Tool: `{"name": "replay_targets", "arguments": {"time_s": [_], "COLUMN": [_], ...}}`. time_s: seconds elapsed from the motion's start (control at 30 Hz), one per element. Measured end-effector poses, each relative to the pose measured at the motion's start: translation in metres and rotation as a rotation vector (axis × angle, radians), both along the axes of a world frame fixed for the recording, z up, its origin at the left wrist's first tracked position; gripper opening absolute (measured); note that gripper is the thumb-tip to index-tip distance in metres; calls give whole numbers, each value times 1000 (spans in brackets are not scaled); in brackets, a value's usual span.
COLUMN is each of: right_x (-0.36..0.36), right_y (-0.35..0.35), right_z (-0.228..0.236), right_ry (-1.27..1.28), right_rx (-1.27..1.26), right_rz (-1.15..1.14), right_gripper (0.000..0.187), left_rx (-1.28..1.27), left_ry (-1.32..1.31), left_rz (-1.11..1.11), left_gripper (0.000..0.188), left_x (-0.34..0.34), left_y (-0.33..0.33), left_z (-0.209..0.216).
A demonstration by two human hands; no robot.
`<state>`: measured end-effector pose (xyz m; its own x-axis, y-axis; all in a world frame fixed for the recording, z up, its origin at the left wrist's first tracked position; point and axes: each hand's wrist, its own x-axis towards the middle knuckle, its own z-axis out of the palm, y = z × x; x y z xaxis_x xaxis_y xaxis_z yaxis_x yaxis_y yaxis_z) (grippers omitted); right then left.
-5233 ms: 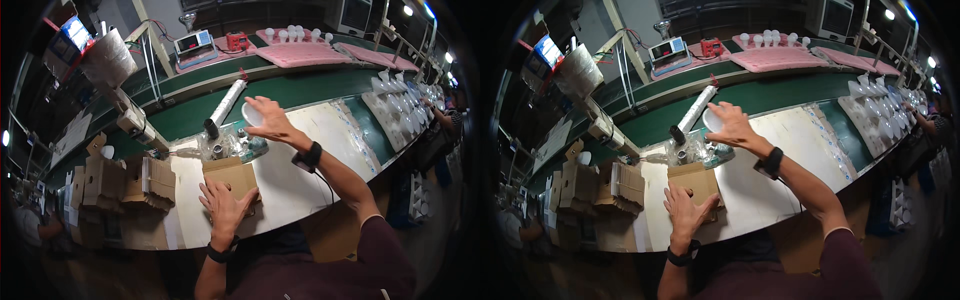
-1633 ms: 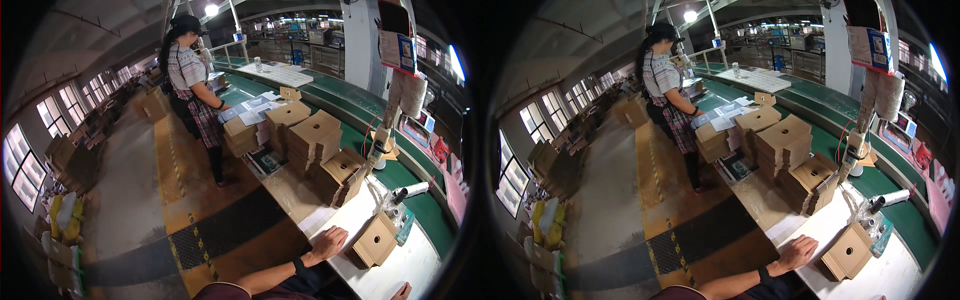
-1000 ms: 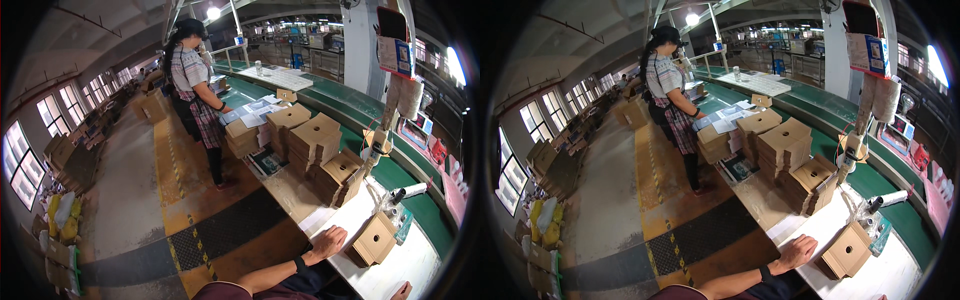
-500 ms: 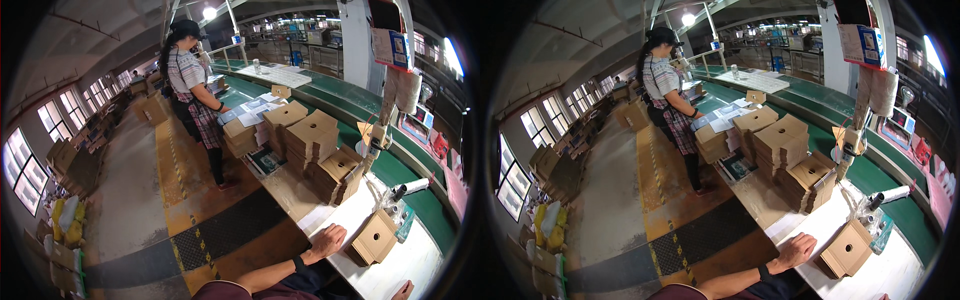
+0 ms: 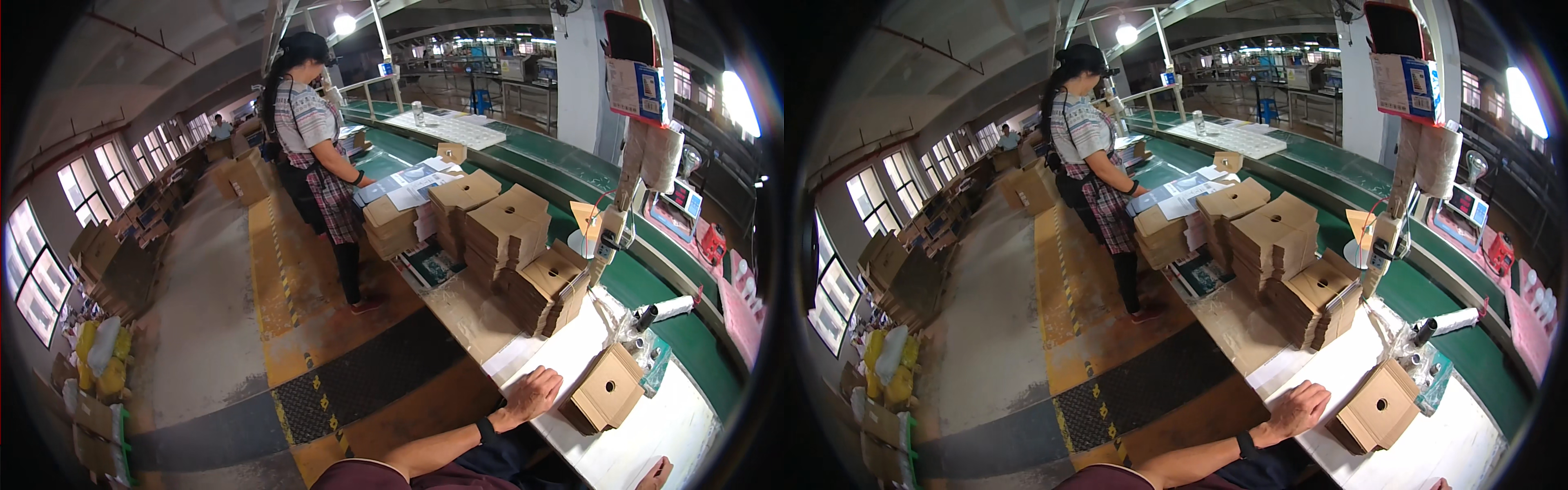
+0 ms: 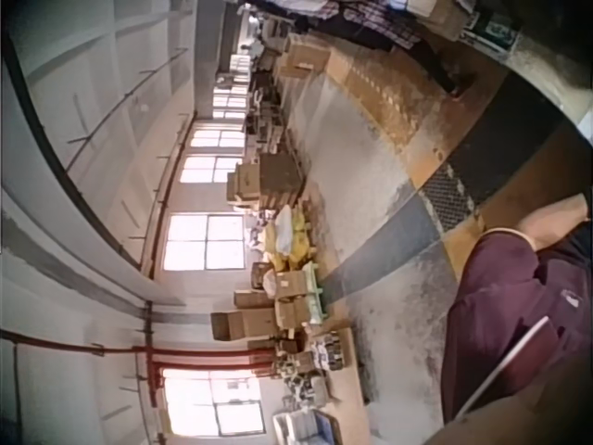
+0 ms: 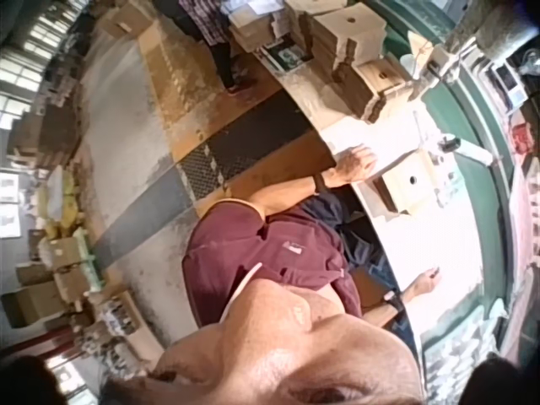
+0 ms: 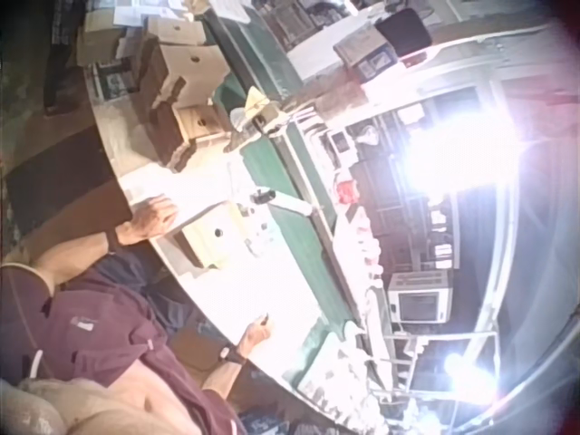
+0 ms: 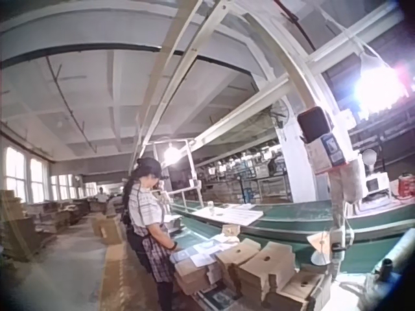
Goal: Testing and packing LED light bulbs on an assembly line.
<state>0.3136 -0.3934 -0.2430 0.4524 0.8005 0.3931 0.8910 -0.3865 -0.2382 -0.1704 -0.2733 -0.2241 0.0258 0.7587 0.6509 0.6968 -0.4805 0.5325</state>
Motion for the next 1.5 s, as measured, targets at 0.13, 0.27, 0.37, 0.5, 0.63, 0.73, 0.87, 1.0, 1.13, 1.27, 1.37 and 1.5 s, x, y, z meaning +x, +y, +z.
{"name": "replay_targets", "arguments": {"time_s": [0.13,0.27,0.37,0.5,0.63,0.73,0.87,1.0,1.13,1.27,1.37,1.5], "right_x": [-7,-16,-15,-3,11,14,7,-1,-1,0,3,21], "right_y": [-2,-3,0,2,1,2,4,1,1,3,0,-2], "right_z": [8,15,13,-1,-16,-18,-9,1,0,-2,-4,-22], "right_ry": [72,180,75,-2,-64,-69,-16,-28,60,102,72,130], "right_rx": [-40,-73,-4,0,55,76,78,53,48,18,14,-8], "right_rz": [-30,-80,2,-49,12,37,29,49,28,20,7,-26], "right_gripper": [34,35,34,34,36,35,34,34,34,34,33,33], "left_rx": [-39,-58,-56,-69,-88,-89,-96,-97,-100,-68,-52,-65], "left_ry": [-51,25,38,41,18,-5,-17,-16,8,7,38,16], "left_rz": [-8,20,27,28,-1,-6,10,-1,-17,-2,-5,4], "left_gripper": [13,26,32,31,27,22,20,19,18,18,18,18], "left_x": [1,1,2,2,2,2,2,3,3,3,3,3], "left_y": [-1,-1,0,1,1,0,1,0,1,2,1,1], "left_z": [-2,-2,-2,0,-1,-2,-3,-3,-5,-6,-4,0]}}
